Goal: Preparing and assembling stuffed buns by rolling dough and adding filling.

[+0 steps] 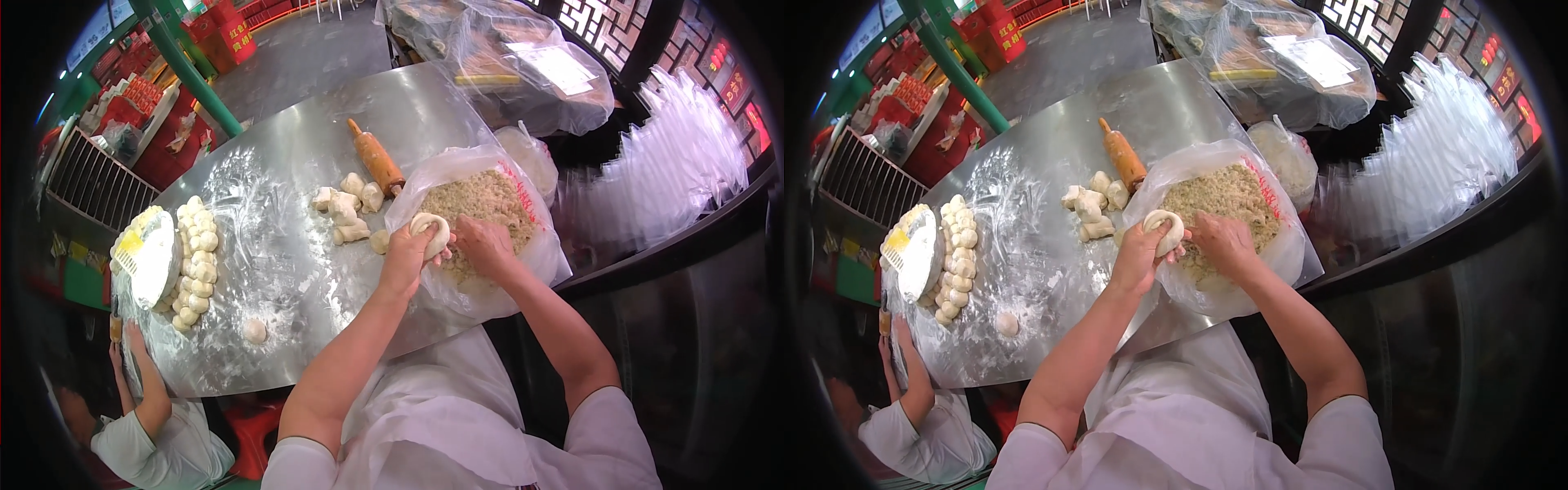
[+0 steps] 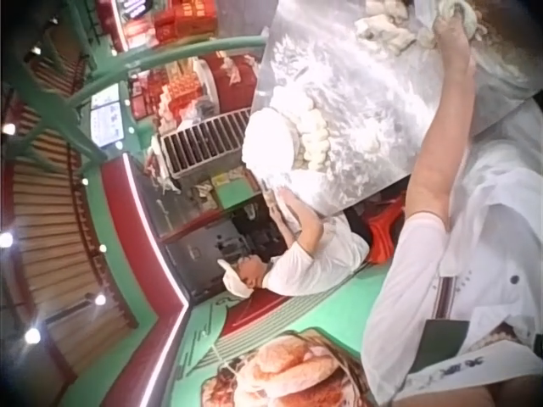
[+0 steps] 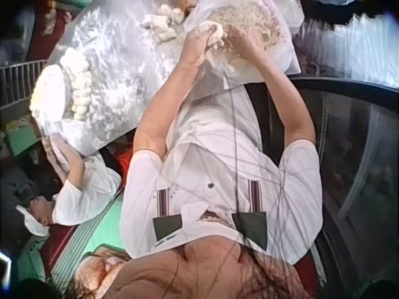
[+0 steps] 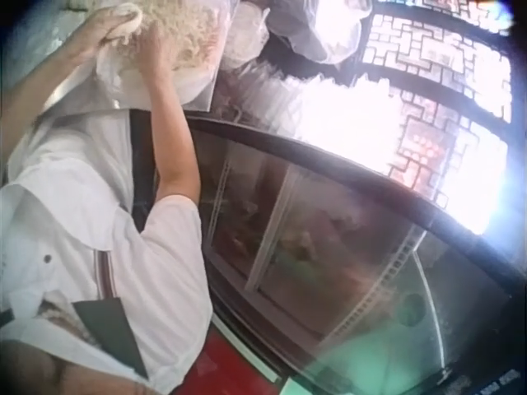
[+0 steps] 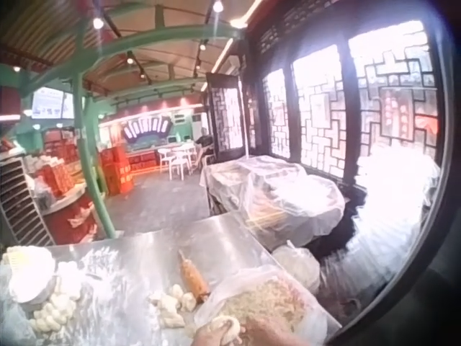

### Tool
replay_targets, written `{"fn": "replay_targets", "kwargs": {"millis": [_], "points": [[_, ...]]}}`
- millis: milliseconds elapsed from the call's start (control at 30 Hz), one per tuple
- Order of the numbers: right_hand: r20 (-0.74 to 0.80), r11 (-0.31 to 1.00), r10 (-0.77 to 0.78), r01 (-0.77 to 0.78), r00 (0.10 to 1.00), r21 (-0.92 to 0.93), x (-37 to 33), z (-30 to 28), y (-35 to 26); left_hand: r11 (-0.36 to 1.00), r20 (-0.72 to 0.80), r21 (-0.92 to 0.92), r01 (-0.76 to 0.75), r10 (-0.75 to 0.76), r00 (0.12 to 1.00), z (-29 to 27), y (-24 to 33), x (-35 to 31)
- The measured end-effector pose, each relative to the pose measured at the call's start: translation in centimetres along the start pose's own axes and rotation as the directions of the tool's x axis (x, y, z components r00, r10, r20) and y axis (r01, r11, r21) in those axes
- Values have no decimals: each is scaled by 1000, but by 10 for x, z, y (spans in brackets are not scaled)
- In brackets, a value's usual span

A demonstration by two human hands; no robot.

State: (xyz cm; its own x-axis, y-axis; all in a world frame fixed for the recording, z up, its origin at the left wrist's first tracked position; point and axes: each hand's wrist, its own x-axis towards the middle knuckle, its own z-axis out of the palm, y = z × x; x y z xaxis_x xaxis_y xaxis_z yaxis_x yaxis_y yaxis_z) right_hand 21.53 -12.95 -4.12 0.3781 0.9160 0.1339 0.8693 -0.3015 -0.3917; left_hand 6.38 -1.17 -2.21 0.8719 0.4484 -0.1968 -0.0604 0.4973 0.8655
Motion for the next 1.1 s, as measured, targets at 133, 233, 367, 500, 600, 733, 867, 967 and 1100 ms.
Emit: {"fn": "replay_targets", "kwargs": {"millis": [133,233,367,500,600,733,867,967,1100], "points": [[-38,972,61,-51,997,231,-3,-43,-11,994,-250,107,-9,36,968,-6,-9,7],[-32,917,-96,101,995,385,-5,-55,-12,999,-238,37,38,-29,971,2,-1,5],[-114,882,-155,189,981,432,-10,-47,-11,999,-108,42,-35,39,993,8,-5,11],[-54,924,-153,162,987,347,-7,-44,-19,812,-118,583,-44,137,984,16,-10,13],[-179,937,-282,311,943,161,-8,-30,-15,795,-116,604,-58,159,980,23,-12,12],[-168,894,-219,267,961,360,-11,-28,-13,831,-108,553,-53,135,985,13,-16,14],[-72,923,-11,38,997,384,-15,-36,8,996,-88,11,-86,86,992,4,-10,7],[-50,972,-150,157,987,177,-20,-37,10,996,-55,-71,-44,41,998,-1,-8,2],[-78,936,-183,198,980,292,-26,-32,-1,954,-87,-301,-8,-19,996,23,4,-6]]}}
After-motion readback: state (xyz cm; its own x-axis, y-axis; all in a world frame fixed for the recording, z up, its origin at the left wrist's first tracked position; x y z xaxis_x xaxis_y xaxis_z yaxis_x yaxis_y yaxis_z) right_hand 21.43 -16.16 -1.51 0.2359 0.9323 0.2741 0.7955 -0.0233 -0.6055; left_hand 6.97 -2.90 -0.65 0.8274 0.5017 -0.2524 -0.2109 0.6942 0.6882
